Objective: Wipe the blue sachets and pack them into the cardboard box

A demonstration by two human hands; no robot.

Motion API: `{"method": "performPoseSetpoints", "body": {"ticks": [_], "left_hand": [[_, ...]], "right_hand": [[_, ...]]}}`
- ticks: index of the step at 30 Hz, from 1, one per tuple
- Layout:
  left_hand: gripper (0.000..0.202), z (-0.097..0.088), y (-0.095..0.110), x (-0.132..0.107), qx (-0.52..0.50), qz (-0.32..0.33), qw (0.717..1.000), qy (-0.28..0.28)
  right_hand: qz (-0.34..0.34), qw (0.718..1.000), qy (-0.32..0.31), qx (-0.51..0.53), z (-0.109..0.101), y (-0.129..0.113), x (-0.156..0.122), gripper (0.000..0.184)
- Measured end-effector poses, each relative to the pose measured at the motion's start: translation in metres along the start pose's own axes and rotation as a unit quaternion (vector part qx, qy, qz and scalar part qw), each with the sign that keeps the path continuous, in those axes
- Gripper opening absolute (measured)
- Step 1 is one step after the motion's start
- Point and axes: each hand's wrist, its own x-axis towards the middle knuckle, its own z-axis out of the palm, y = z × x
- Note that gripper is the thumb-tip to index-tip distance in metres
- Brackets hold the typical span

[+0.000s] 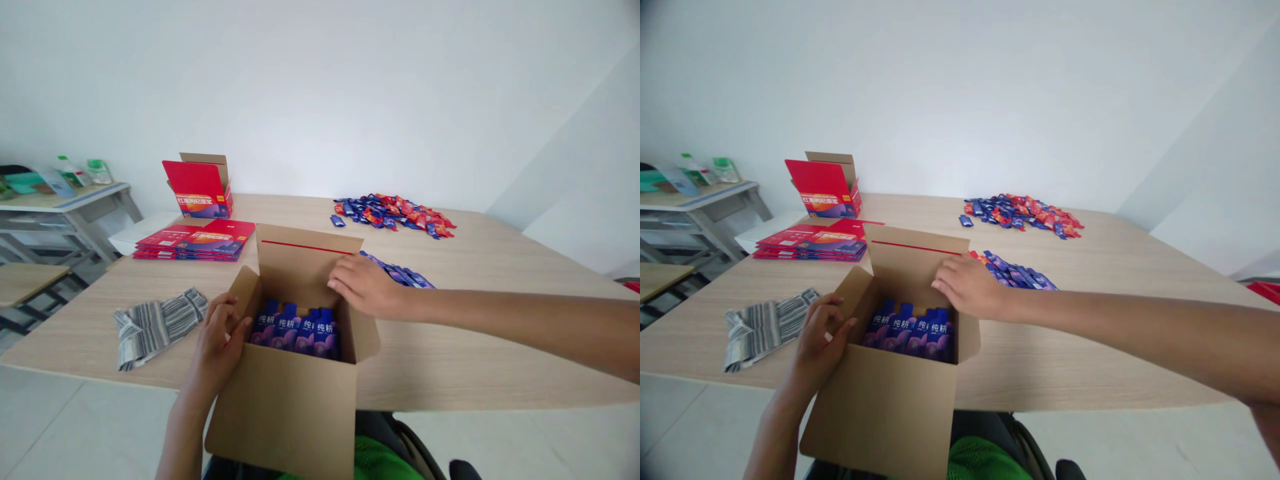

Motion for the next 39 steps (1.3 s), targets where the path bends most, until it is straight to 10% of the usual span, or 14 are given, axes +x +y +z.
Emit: {"method": "performPoseSetpoints", "body": {"ticks": [10, 14, 17, 25, 39], "left_hand": [[0.019, 0.002, -0.004, 0.000, 0.007, -0.007, 1.000, 0.006], [0.018, 0.002, -0.004, 0.000, 0.008, -0.020, 1.000, 0.006], [0.019, 0.002, -0.003, 0.001, 0.008, -0.018, 1.000, 0.009], [0.019, 0.002, 0.000, 0.001, 0.009, -0.028, 1.000, 0.006], [0.021, 0.004, 0.001, -0.001, -0.004, -0.030, 1.000, 0.000]], "right_hand": [[0.128, 0.981, -0.145, 0.015, 0.035, 0.104, -0.042, 0.034], [0.193, 0.955, -0.224, -0.001, 0.060, 0.137, -0.061, 0.108], [0.217, 0.940, -0.263, -0.008, 0.081, 0.147, -0.072, 0.127], [0.180, 0.953, -0.244, -0.013, 0.104, 0.148, -0.086, 0.098], [0.111, 0.971, -0.208, 0.025, 0.087, 0.139, -0.106, 0.064]]}}
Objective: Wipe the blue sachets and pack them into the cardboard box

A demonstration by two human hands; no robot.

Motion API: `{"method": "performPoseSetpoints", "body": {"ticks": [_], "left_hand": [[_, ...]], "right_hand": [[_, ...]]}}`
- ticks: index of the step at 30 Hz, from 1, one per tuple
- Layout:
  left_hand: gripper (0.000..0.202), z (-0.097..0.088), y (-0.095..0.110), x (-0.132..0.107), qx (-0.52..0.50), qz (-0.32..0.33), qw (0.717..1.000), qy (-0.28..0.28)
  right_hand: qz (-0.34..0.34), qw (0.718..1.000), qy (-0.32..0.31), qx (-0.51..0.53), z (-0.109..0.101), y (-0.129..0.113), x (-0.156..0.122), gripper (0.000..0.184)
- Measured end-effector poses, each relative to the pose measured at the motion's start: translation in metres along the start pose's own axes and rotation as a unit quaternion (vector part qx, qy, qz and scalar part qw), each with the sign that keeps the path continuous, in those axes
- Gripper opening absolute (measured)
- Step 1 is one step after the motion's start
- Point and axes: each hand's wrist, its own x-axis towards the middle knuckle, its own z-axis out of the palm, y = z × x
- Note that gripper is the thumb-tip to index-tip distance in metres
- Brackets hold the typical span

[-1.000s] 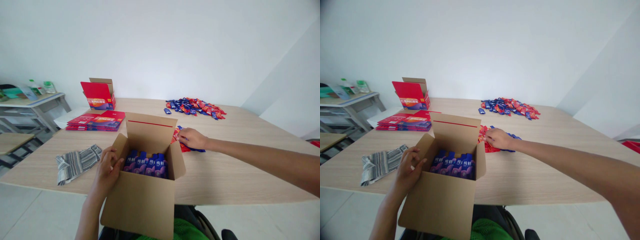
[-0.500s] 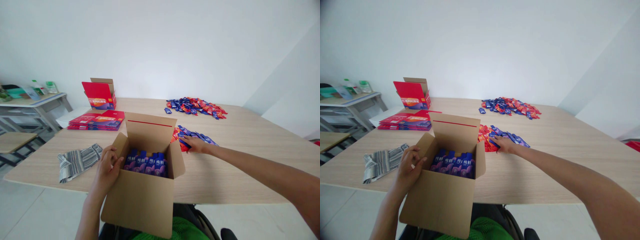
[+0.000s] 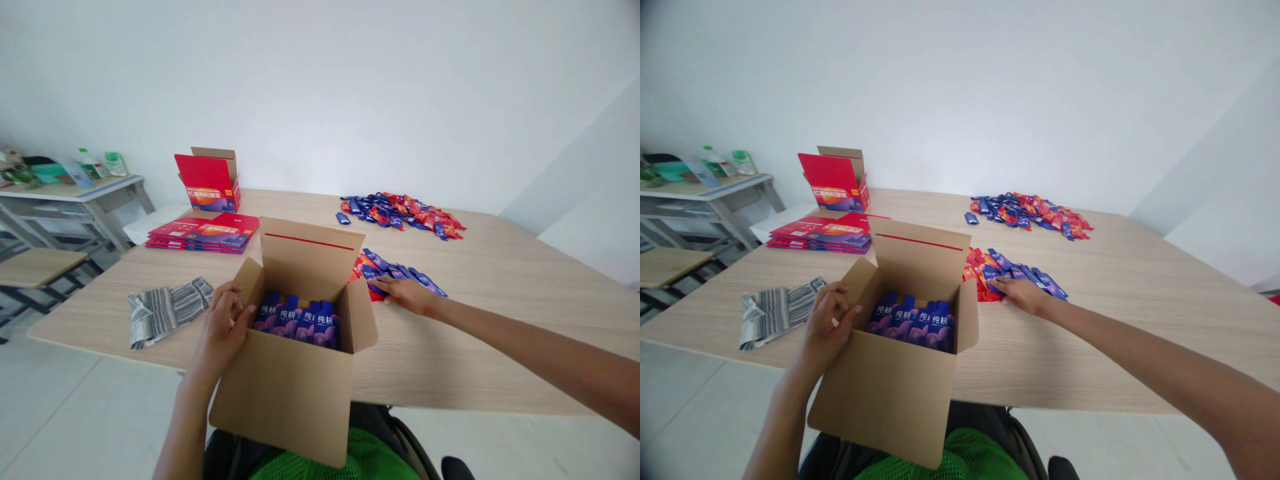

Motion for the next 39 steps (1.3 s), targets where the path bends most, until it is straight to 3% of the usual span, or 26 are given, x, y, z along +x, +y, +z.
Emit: {"method": "performPoseSetpoints", "body": {"ticks": [8, 15, 20, 25, 31, 39], "left_hand": [[0.021, -0.001, 0.001, 0.001, 0.000, -0.009, 1.000, 0.003], [0.022, -0.001, 0.003, 0.001, -0.003, -0.022, 1.000, -0.003], [0.020, -0.002, 0.005, 0.001, -0.006, -0.026, 1.000, -0.006], [0.020, -0.002, 0.007, 0.001, -0.018, -0.034, 0.999, -0.008], [0.019, -0.002, 0.008, 0.001, -0.028, -0.045, 0.999, -0.011], [0.020, -0.001, 0.011, -0.001, -0.043, -0.045, 0.998, -0.014]], "right_hand": [[-0.002, 0.997, 0.068, 0.034, 0.007, -0.003, -0.014, 0.055], [0.012, 0.985, 0.162, 0.050, 0.018, 0.007, -0.003, 0.049], [-0.010, 0.986, 0.159, 0.037, 0.027, 0.009, -0.004, 0.047], [0.029, 0.986, 0.166, -0.014, 0.047, 0.006, -0.003, 0.061], [0.010, 0.986, 0.156, -0.063, 0.056, 0.009, -0.010, 0.074], [-0.035, 0.970, 0.183, -0.158, 0.057, 0.007, -0.031, 0.066]]}}
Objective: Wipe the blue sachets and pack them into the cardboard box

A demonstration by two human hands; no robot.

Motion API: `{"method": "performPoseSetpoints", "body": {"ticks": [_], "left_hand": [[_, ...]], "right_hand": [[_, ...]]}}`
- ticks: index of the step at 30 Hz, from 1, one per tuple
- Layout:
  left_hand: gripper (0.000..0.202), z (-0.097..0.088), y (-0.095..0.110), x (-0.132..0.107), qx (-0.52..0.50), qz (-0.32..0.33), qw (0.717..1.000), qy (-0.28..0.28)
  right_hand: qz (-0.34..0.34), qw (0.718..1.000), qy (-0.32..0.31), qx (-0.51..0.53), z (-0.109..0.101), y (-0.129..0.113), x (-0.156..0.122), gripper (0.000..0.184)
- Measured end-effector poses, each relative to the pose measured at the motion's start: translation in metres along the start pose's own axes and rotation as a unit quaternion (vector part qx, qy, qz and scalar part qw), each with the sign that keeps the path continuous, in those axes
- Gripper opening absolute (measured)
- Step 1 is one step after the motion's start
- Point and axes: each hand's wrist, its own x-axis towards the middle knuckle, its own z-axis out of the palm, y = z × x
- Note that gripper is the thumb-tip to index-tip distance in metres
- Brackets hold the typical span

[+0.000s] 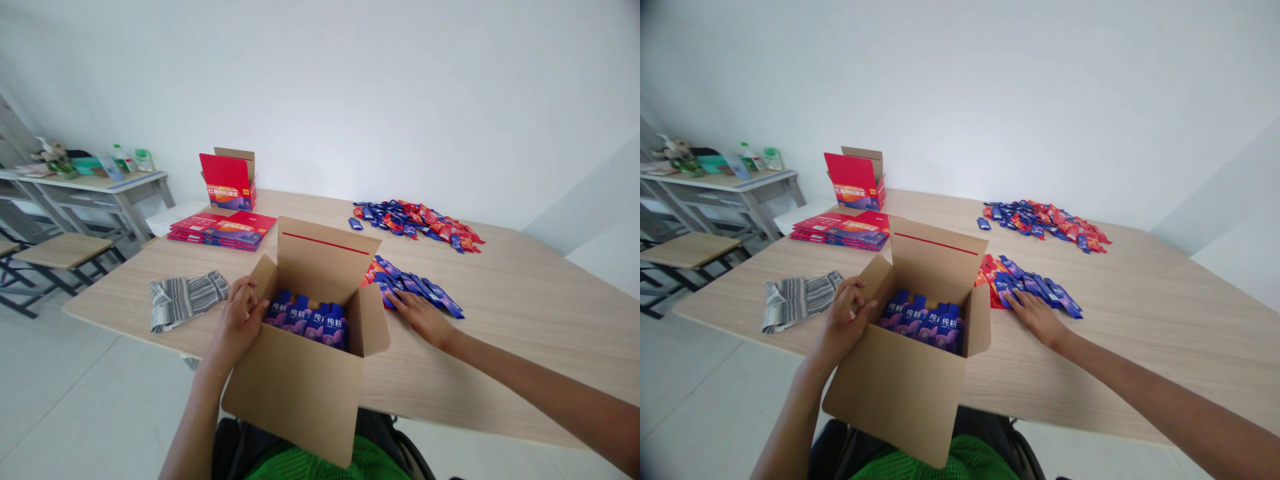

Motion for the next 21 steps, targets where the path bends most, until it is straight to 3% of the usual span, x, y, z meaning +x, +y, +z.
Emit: {"method": "performPoseSetpoints", "body": {"ticks": [3, 10, 17, 21], "left_hand": [[0.021, 0.001, 0.001, 0.000, 0.001, -0.006, 1.000, -0.002], [0.021, 0.000, 0.001, -0.001, -0.001, -0.011, 1.000, -0.013], [0.021, 0.000, 0.004, -0.001, -0.005, -0.013, 1.000, -0.012], [0.020, -0.001, 0.005, 0.000, -0.006, -0.020, 1.000, -0.007]], "right_hand": [[-0.016, 1.000, 0.008, 0.021, -0.001, 0.007, 0.001, 0.066], [0.008, 0.997, 0.021, 0.076, -0.001, 0.013, 0.001, 0.088], [0.064, 0.996, 0.053, -0.020, 0.017, -0.003, 0.003, 0.067], [0.037, 0.999, 0.030, 0.003, 0.012, 0.004, 0.000, 0.068]]}}
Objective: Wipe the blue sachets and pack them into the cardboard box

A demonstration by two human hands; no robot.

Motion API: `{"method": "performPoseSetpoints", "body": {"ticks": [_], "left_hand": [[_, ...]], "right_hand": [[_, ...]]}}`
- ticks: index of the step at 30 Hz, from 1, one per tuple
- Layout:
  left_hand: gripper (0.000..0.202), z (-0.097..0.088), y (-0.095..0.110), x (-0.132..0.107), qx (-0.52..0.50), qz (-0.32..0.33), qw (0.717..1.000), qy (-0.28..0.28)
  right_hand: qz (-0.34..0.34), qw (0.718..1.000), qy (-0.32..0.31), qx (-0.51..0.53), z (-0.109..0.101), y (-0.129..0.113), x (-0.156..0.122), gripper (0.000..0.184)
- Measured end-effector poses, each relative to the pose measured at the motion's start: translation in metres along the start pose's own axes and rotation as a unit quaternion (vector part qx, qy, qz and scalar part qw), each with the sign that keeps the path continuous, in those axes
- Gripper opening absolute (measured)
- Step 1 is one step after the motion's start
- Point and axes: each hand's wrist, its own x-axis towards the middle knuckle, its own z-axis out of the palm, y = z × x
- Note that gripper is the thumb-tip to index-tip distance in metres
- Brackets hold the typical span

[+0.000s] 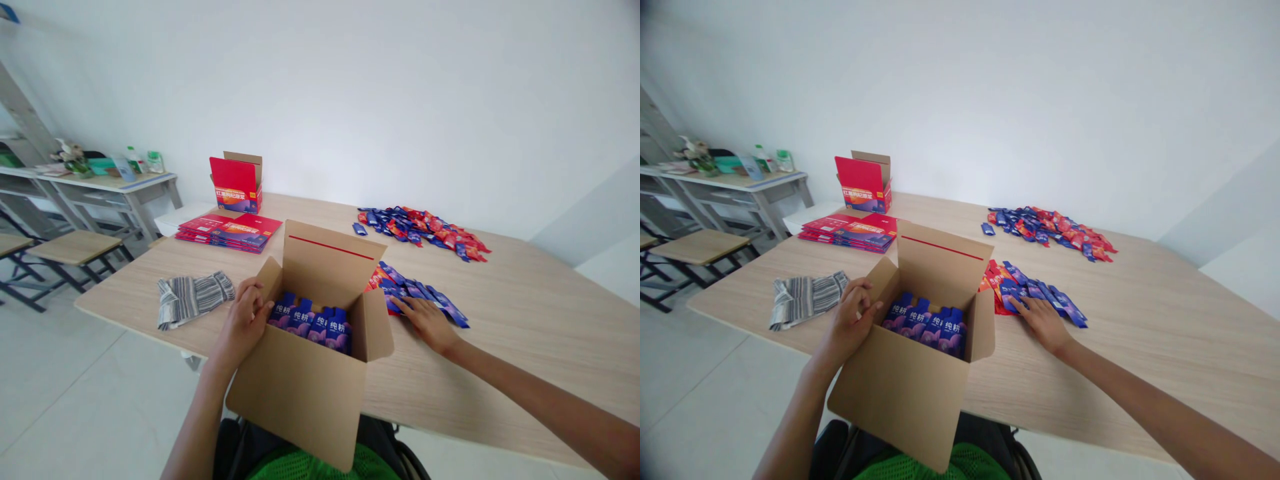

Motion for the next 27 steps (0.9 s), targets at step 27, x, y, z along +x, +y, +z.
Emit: {"method": "performPoseSetpoints", "body": {"ticks": [27], "left_hand": [[0.022, 0.004, 0.001, -0.001, -0.026, -0.002, 1.000, -0.003]], "right_hand": [[0.124, 0.944, 0.088, 0.294, -0.252, -0.119, 0.090, 0.026]]}}
